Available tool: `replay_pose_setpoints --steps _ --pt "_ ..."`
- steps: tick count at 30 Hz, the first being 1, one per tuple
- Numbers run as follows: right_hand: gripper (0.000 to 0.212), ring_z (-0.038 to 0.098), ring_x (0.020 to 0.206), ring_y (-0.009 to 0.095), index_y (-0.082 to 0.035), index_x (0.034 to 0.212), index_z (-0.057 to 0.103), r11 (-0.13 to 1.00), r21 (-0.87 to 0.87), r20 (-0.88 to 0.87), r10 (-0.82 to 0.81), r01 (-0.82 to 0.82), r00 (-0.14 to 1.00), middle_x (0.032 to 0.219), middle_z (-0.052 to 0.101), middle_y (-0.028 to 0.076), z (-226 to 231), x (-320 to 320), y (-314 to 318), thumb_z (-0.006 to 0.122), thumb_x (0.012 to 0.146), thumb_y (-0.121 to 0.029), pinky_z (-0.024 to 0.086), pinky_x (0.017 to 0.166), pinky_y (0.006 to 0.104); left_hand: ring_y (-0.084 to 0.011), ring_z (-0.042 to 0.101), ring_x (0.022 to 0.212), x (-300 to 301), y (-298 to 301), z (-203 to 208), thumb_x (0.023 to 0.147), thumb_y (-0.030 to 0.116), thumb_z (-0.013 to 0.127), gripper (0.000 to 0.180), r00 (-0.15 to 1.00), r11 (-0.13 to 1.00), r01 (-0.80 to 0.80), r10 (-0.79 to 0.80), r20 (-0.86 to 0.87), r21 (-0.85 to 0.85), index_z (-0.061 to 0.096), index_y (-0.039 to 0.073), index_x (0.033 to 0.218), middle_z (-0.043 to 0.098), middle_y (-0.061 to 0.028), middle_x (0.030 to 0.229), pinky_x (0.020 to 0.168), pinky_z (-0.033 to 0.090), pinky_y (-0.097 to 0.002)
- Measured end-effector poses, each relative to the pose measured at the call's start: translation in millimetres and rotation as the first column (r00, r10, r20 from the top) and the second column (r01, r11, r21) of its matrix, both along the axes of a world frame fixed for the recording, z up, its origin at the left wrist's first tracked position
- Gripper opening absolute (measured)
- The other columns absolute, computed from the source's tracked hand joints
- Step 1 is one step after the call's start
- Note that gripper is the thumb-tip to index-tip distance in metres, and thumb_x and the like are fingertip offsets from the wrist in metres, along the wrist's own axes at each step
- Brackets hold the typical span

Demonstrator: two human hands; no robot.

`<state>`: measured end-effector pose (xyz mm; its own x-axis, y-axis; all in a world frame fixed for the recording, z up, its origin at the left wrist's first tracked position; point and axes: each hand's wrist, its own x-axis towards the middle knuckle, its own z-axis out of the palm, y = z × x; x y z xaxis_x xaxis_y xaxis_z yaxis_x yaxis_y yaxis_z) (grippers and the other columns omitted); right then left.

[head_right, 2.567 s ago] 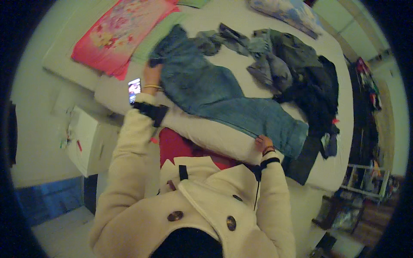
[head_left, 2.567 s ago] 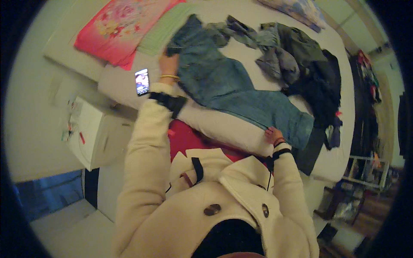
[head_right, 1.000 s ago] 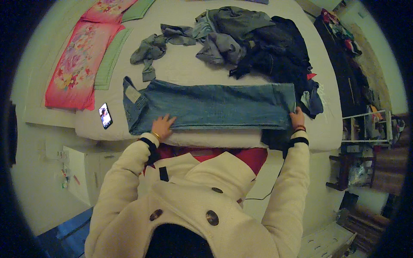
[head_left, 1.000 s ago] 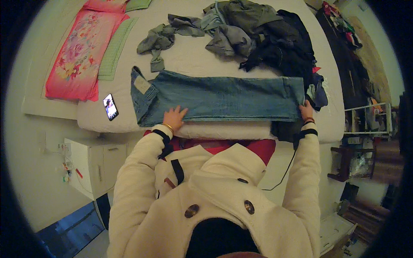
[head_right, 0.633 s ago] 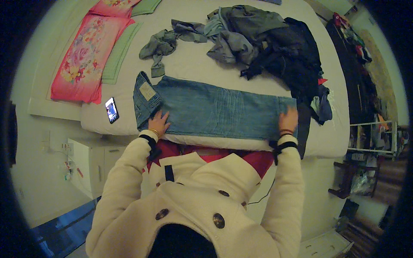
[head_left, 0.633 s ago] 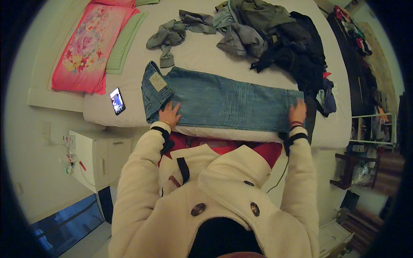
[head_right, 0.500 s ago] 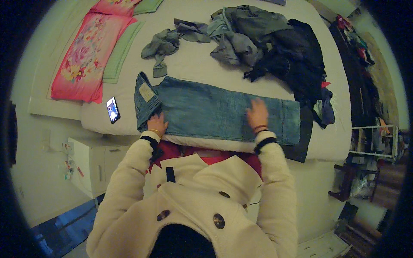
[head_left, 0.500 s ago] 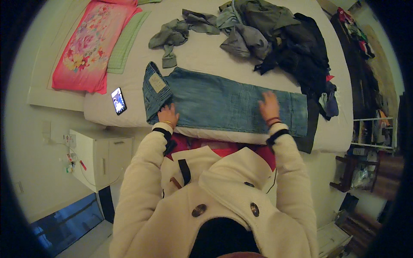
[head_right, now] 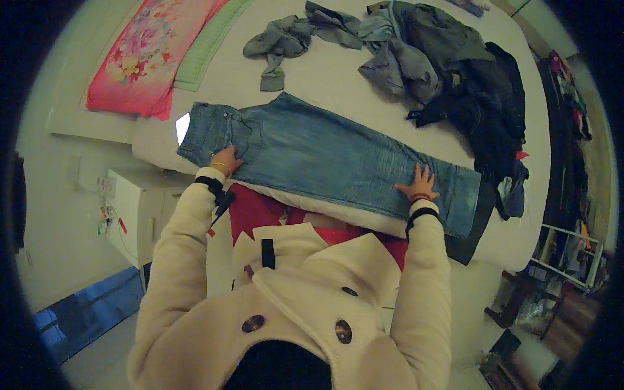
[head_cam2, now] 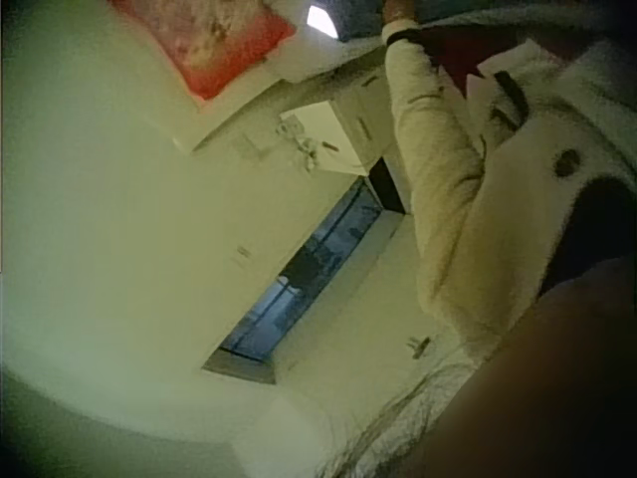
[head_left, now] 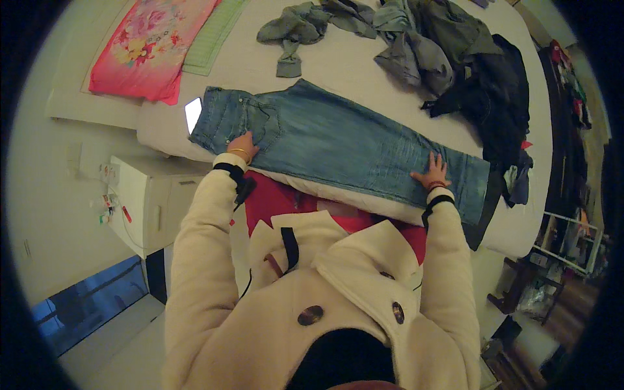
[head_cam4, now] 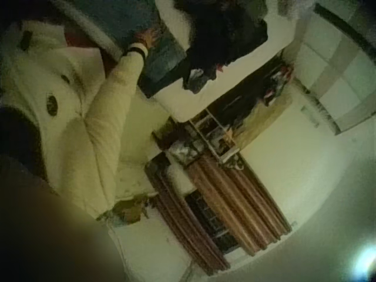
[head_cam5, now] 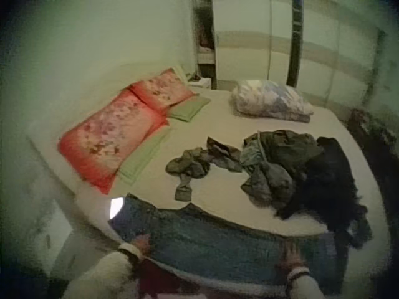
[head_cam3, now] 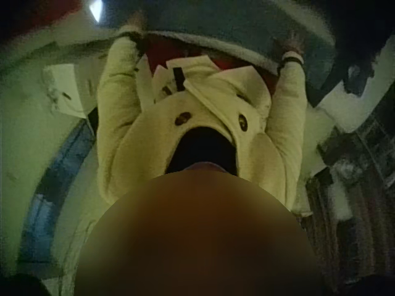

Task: The person folds several garments on a bed, including a pair of black pants, a pair of blue jeans, and a black long-sleeved shirt. Each item is laid flat, smoothed, and folded into a compact rectangle before being stacked.

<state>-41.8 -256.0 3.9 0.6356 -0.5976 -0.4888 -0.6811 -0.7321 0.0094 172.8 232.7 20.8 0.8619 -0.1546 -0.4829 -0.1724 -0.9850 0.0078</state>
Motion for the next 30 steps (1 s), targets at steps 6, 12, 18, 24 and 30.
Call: replay_pose_setpoints --steps 6,12,18,24,30 --pt "0.11 0.014 0.123 0.04 -0.025 0.133 0.011 0.998 0.058 -0.045 -0.019 0.022 0.999 0.138 0.007 0.012 -13 -2 -3 0.076 0.047 -0.047 0.025 0.095 0.0529 -0.0331 0.048 0.1 22 -78 19 0.076 0.034 0.051 0.036 0.946 0.985 0.119 -0.074 0.316 -0.126 0.052 0.011 0.104 0.051 -0.0152 0.107 0.08 0.04 -0.0435" --pt "0.116 0.012 0.122 0.043 -0.022 0.134 0.005 0.998 0.063 -0.088 0.03 -0.024 0.996 0.138 0.003 0.015 -12 -12 11 0.076 0.046 -0.048 0.024 0.097 0.0483 -0.0271 0.011 0.127 23 -80 -8 0.079 0.051 0.04 0.066 0.956 0.983 0.138 -0.165 0.243 0.122 0.016 0.023 0.133 0.014 -0.0085 0.138 0.096 0.012 -0.0574" --pt "0.117 0.008 0.123 0.043 -0.021 0.134 0.002 0.996 0.085 -0.127 0.026 -0.015 0.992 0.138 0.001 0.015 -9 -7 9 0.076 0.047 -0.047 0.023 0.097 0.0498 -0.0244 0.006 0.128 41 -63 -29 0.079 0.054 0.037 0.066 0.967 0.993 0.117 -0.115 0.227 0.004 0.013 0.024 0.133 0.007 -0.0067 0.14 0.098 0.011 -0.0547" --pt "0.094 0.016 0.122 0.039 -0.018 0.131 0.018 0.994 0.104 0.012 0.02 -0.021 1.0 0.137 0.009 0.014 -2 -3 22 0.07 0.057 -0.043 0.027 0.093 0.0532 -0.0268 0.021 0.124 51 -119 -12 0.076 0.041 0.051 0.057 0.889 0.989 0.147 -0.144 0.434 0.026 0.034 0.017 0.126 0.026 -0.0078 0.134 0.096 0.018 -0.0533" --pt "0.06 0.027 0.12 0.03 -0.016 0.124 0.034 0.904 -0.419 0.313 0.233 -0.086 0.921 0.13 0.03 0.011 24 31 -21 0.058 0.072 -0.036 0.035 0.086 0.0503 -0.0277 0.015 0.126 38 -171 -33 0.079 0.045 0.045 0.06 0.869 0.894 0.446 -0.422 0.26 -0.039 0.022 0.025 0.131 0.015 -0.0051 0.138 0.093 0.019 -0.057"
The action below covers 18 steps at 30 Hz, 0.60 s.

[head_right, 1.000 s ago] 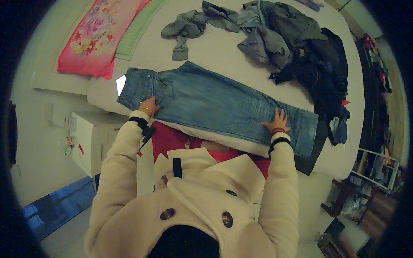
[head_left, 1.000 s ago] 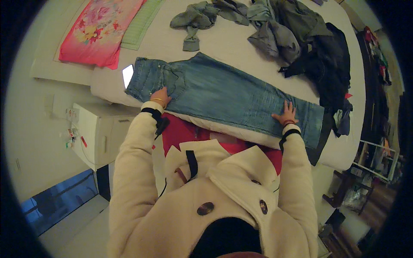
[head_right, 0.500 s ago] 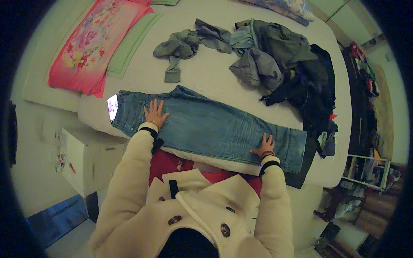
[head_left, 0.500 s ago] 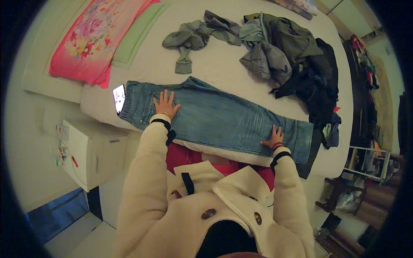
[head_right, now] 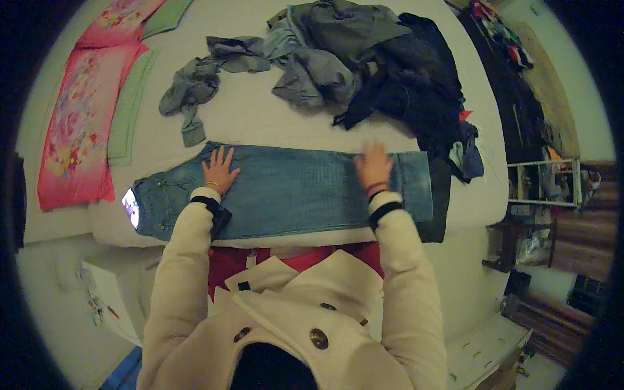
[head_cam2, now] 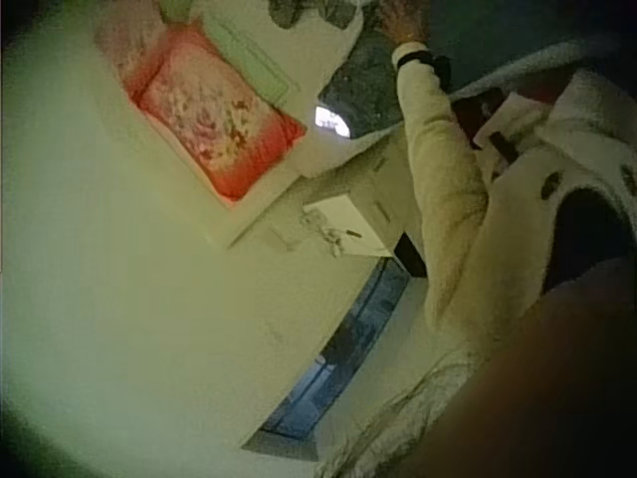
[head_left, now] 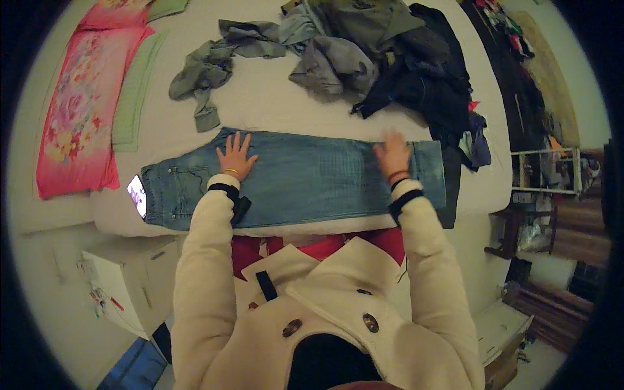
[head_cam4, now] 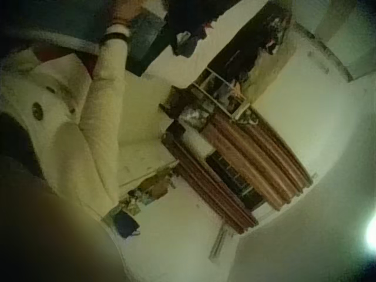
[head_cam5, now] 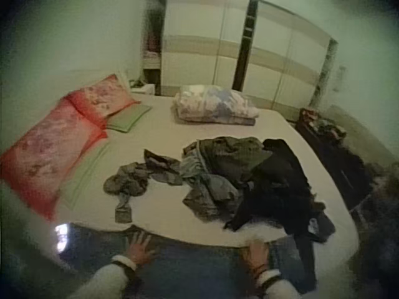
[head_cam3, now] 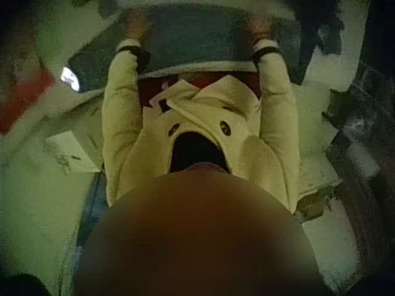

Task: The person folds several garments on a bed, including a pair of black pants, a pair of blue jeans, and a black long-sleeved shirt. Each item is laid flat, smoothed, and folded into a compact rectangle before being stacked.

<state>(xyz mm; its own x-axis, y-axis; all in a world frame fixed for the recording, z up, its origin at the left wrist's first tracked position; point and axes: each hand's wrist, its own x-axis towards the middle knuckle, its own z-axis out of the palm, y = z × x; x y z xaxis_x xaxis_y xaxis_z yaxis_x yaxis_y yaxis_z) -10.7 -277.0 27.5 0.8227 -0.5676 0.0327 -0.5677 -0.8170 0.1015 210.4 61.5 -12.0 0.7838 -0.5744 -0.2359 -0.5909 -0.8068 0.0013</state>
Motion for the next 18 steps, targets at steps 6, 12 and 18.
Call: replay_pose_setpoints --steps 6,12,18 --pt "0.059 0.051 0.099 0.031 -0.008 0.118 0.039 0.716 0.347 0.066 -0.663 0.605 0.746 0.108 0.053 0.015 26 -67 -115 0.06 0.071 -0.035 0.04 0.083 0.0401 -0.025 0.009 0.128 6 -11 4 0.078 0.049 0.044 0.066 0.993 0.995 -0.061 0.069 -0.098 0.083 0.013 0.029 0.133 0.006 -0.001 0.14 0.094 0.015 -0.0596" --pt "0.055 0.05 0.1 0.032 -0.003 0.111 0.046 0.732 0.459 -0.066 -0.538 0.504 0.841 0.109 0.052 0.018 0 -128 -132 0.062 0.069 -0.034 0.039 0.085 0.0368 -0.0296 0.04 0.107 -31 -47 38 0.07 0.035 0.057 0.057 0.995 0.993 0.101 -0.1 0.022 -0.068 0.039 0.014 0.12 0.042 -0.0118 0.118 0.081 0.038 -0.0429" --pt "0.052 0.052 0.097 0.031 0.001 0.104 0.052 0.618 0.713 0.005 -0.477 0.331 0.879 0.102 0.055 0.019 -13 -181 -123 0.06 0.07 -0.038 0.04 0.082 0.036 -0.0307 0.051 0.076 -170 -69 26 0.066 0.024 0.058 0.025 0.754 0.71 0.579 -0.653 -0.067 -0.401 0.054 0.006 0.082 0.053 -0.0127 0.076 0.065 0.041 -0.0402"
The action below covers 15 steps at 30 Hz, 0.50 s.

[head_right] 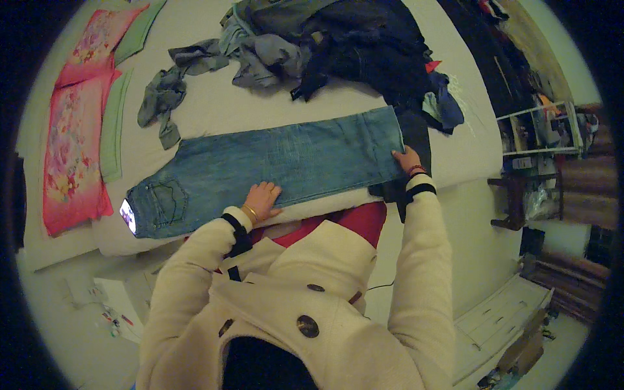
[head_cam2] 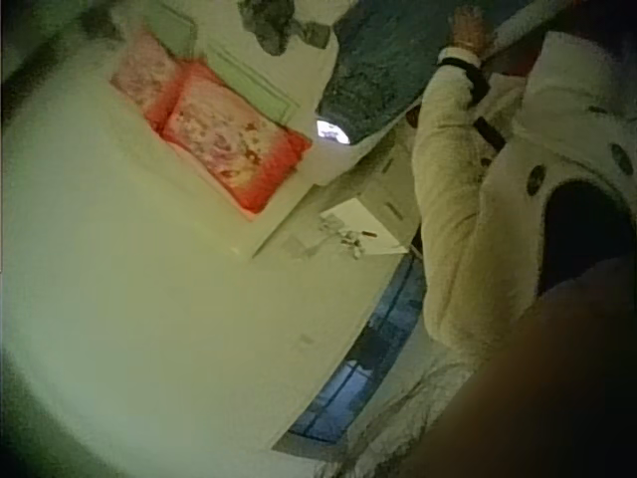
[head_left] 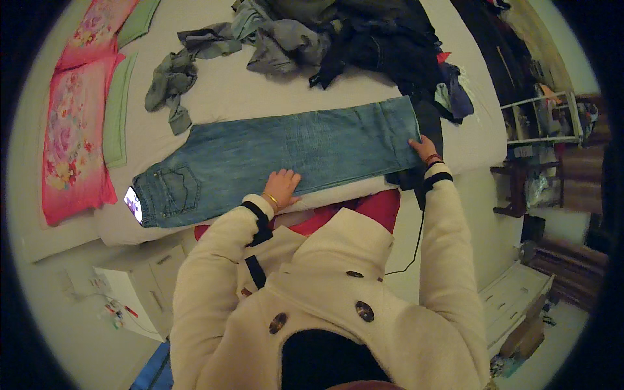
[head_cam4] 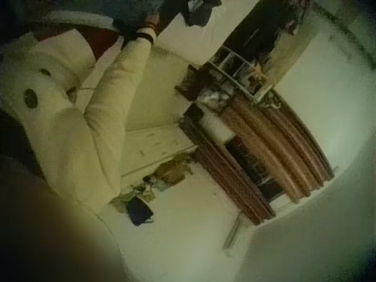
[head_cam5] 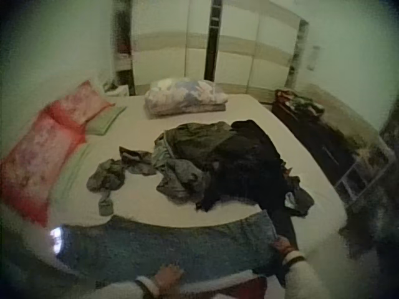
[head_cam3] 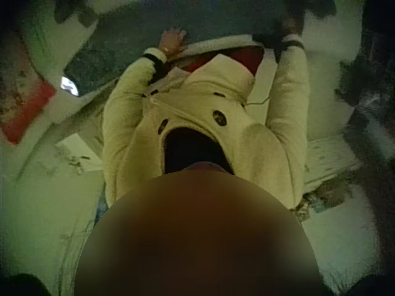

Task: The person folds several garments on a bed, including a pair of black pants, a pair of blue jeans, and a black long-sleeved shirt. Each item is laid flat, smoothed, and folded into a compact rectangle before being stacked.

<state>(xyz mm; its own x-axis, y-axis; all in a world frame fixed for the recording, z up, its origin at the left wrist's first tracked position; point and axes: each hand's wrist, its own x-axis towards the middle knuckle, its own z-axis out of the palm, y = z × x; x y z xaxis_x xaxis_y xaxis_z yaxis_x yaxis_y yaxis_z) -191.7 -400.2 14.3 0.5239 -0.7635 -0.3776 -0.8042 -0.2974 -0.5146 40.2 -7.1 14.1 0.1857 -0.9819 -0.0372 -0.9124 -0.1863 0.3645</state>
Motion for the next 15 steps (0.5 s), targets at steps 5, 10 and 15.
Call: replay_pose_setpoints --steps 5,10,15 --pt "0.04 0.054 0.09 0.032 0.002 0.098 0.055 0.982 -0.186 0.115 0.055 -0.033 0.992 0.093 0.058 0.019 14 -9 -12 0.052 0.078 -0.033 0.041 0.078 0.0349 -0.0355 0.051 0.072 13 -8 1 0.071 0.027 0.054 0.022 0.954 0.992 -0.049 0.08 -0.288 0.115 0.052 0.006 0.077 0.053 -0.0148 0.069 0.064 0.041 -0.0432" --pt "0.029 0.054 0.084 0.034 -0.006 0.091 0.058 0.965 -0.26 0.196 0.006 0.045 0.981 0.087 0.059 0.016 22 -15 10 0.051 0.078 -0.03 0.043 0.071 0.0389 -0.0328 0.052 0.072 13 6 7 0.071 0.027 0.056 0.021 0.976 1.0 0.003 -0.001 -0.218 0.011 0.051 0.007 0.075 0.055 -0.0119 0.071 0.063 0.041 -0.0424" --pt "0.026 0.055 0.079 0.031 -0.011 0.088 0.055 0.841 -0.537 -0.029 -0.091 0.061 0.995 0.085 0.056 0.013 20 -22 50 0.062 0.069 -0.027 0.045 0.066 0.0399 -0.0301 0.054 0.073 -9 9 -3 0.066 0.029 0.062 0.025 0.986 0.983 -0.065 0.089 -0.138 0.169 0.051 0.008 0.074 0.056 -0.0105 0.071 0.063 0.042 -0.042"
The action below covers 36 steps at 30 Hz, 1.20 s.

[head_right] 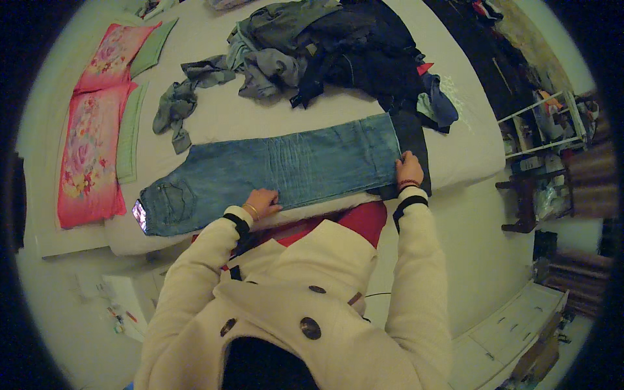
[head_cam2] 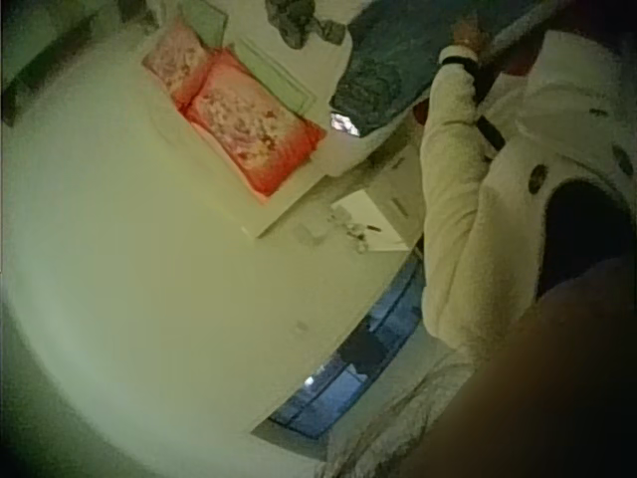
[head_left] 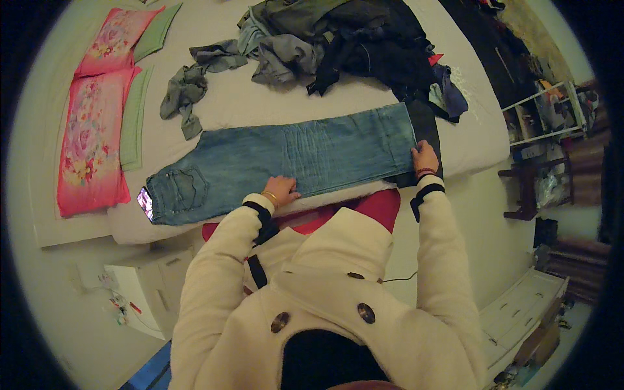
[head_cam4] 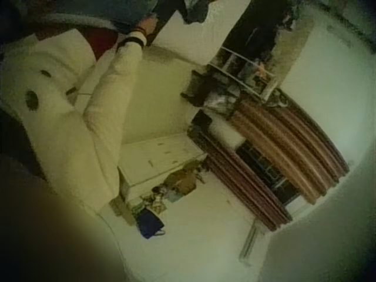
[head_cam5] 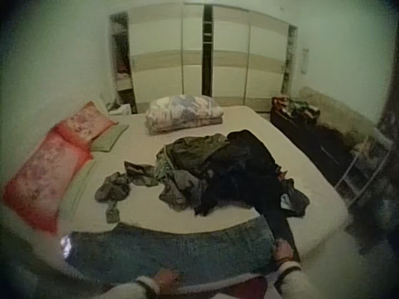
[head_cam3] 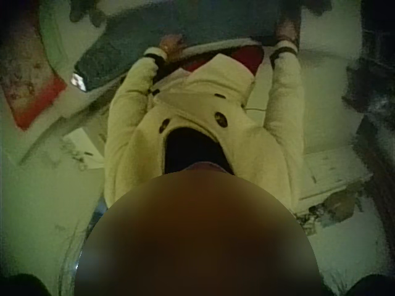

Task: The person folds several garments on a bed, including a pair of black pants, a pair of blue jeans, and a black long-sleeved shirt. Each item is laid flat, smoothed, and folded into a compact rectangle before being stacked.

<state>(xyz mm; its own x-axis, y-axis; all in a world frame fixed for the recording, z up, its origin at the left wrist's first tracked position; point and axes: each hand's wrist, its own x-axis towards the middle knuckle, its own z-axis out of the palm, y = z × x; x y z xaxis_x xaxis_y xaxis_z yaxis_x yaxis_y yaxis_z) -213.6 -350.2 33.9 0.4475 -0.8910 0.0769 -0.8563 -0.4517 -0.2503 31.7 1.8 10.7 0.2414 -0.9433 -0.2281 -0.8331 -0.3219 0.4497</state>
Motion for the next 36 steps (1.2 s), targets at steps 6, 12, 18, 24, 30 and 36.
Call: replay_pose_setpoints --steps 6,12,18,24,30,36 --pt "0.029 0.055 0.078 0.032 -0.005 0.08 0.056 1.0 -0.011 -0.172 0.014 -0.016 0.985 0.082 0.057 0.014 8 5 -1 0.063 0.068 -0.03 0.045 0.067 0.0409 -0.0325 0.055 0.07 -8 -4 -7 0.066 0.016 0.054 0.012 0.977 0.997 0.065 -0.072 0.199 0.044 0.052 0.008 0.075 0.056 -0.0131 0.07 0.061 0.043 -0.0433" --pt "0.034 0.053 0.085 0.034 -0.001 0.082 0.056 0.964 0.266 -0.127 0.016 0.018 0.992 0.088 0.057 0.019 -2 -17 -34 0.062 0.068 -0.032 0.043 0.072 0.0388 -0.0342 0.054 0.063 -6 7 -1 0.066 0.01 0.051 0.012 0.977 0.986 0.165 -0.16 0.139 -0.031 0.055 0.009 0.078 0.055 -0.0154 0.065 0.057 0.043 -0.0431" --pt "0.057 0.052 0.096 0.031 0.001 0.107 0.049 0.924 0.381 0.12 -0.079 0.028 0.99 0.104 0.054 0.019 -16 -7 -32 0.067 0.064 -0.032 0.04 0.082 0.0354 -0.0307 0.051 0.087 -8 13 13 0.07 0.021 0.054 0.023 0.997 0.997 0.037 -0.041 0.064 0.066 0.053 0.011 0.091 0.055 -0.0122 0.091 0.069 0.04 -0.0446" --pt "0.04 0.056 0.08 0.022 -0.002 0.103 0.05 0.403 0.88 0.355 -0.207 -0.251 0.912 0.09 0.058 0.008 47 32 -17 0.063 0.067 -0.014 0.044 0.075 0.033 -0.0303 0.025 0.121 17 68 21 0.076 0.033 0.053 0.056 0.665 0.812 -0.548 0.567 0.486 -0.2 0.031 0.02 0.126 0.025 -0.0117 0.133 0.092 0.022 -0.0548" --pt "0.037 0.053 0.084 0.019 -0.005 0.103 0.047 0.199 0.856 0.502 -0.096 -0.477 0.86 0.091 0.054 0.007 129 150 71 0.06 0.07 -0.014 0.044 0.071 0.0308 -0.0277 0.019 0.125 77 134 4 0.078 0.039 0.05 0.062 0.801 0.76 -0.594 0.591 0.1 0.263 0.022 0.021 0.131 0.019 -0.0085 0.136 0.092 0.021 -0.0558" --pt "0.036 0.052 0.071 0.015 -0.01 0.1 0.048 0.204 0.752 0.581 0.244 -0.627 0.776 0.088 0.056 0.004 143 276 241 0.061 0.068 -0.022 0.038 0.053 0.0242 -0.0265 0.044 0.106 69 204 -10 0.078 0.035 0.05 0.041 0.617 0.768 -0.63 0.585 0.527 -0.115 0.047 0.017 0.115 0.043 -0.0061 0.122 0.094 0.027 -0.0466"
